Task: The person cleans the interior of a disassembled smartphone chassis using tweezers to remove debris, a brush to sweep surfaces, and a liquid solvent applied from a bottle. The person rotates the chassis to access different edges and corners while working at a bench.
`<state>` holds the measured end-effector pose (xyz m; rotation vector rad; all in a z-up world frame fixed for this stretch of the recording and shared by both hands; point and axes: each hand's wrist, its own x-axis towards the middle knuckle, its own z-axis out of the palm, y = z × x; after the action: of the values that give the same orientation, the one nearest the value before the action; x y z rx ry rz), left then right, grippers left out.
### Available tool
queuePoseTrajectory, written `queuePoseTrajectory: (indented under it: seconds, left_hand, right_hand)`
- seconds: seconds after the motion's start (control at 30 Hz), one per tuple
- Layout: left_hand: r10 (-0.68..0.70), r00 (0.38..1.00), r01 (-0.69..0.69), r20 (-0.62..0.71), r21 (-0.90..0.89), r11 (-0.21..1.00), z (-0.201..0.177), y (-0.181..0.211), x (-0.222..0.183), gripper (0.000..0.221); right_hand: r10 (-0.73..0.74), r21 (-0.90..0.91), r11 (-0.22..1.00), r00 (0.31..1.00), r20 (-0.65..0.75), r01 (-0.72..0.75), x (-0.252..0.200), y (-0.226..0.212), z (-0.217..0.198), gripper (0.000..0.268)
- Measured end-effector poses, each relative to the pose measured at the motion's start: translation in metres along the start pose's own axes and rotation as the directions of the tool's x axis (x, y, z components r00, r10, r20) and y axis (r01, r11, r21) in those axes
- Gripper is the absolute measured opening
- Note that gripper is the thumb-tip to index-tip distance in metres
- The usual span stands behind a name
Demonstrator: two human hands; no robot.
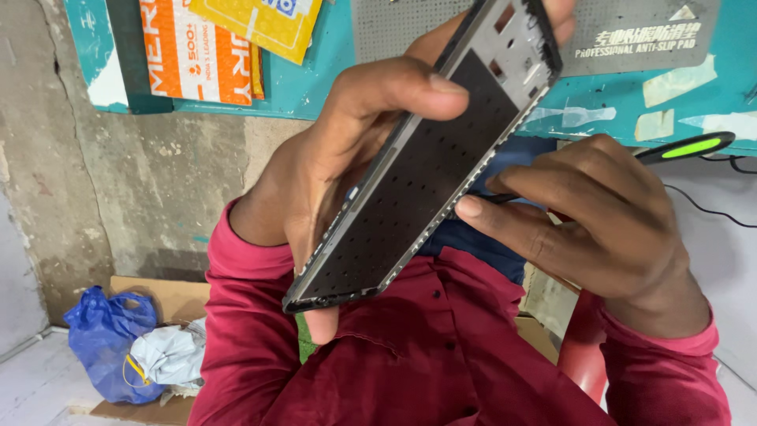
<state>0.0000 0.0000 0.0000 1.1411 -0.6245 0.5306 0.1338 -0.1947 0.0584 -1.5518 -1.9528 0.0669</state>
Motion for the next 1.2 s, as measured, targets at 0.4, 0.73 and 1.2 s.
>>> queuePoseTrajectory:
  seconds: [0.4,0.73,1.2]
  left_hand:
    - [-0.132,0.989,0.126,-0.064,-0.086,0.988,0.011,0.013,-0.006,0.114]
    - [-0.210,0.957,0.165,-0.200,-0.224,0.961,0.025,0.016,-0.013,0.109]
    - [-0.291,0.906,0.186,-0.308,-0.329,0.926,0.036,0.022,-0.016,0.075]
  right_hand:
    - [0.007,-0.017,1.000,0.999,-0.045,-0.007,-0.003,0.005,-0.001,0.029]
    - [-0.029,-0.073,0.997,0.995,-0.093,0.022,-0.001,0.009,-0.004,0.029]
    - [0.000,-0.198,0.979,0.985,-0.175,-0.035,-0.007,0.013,-0.003,0.027]
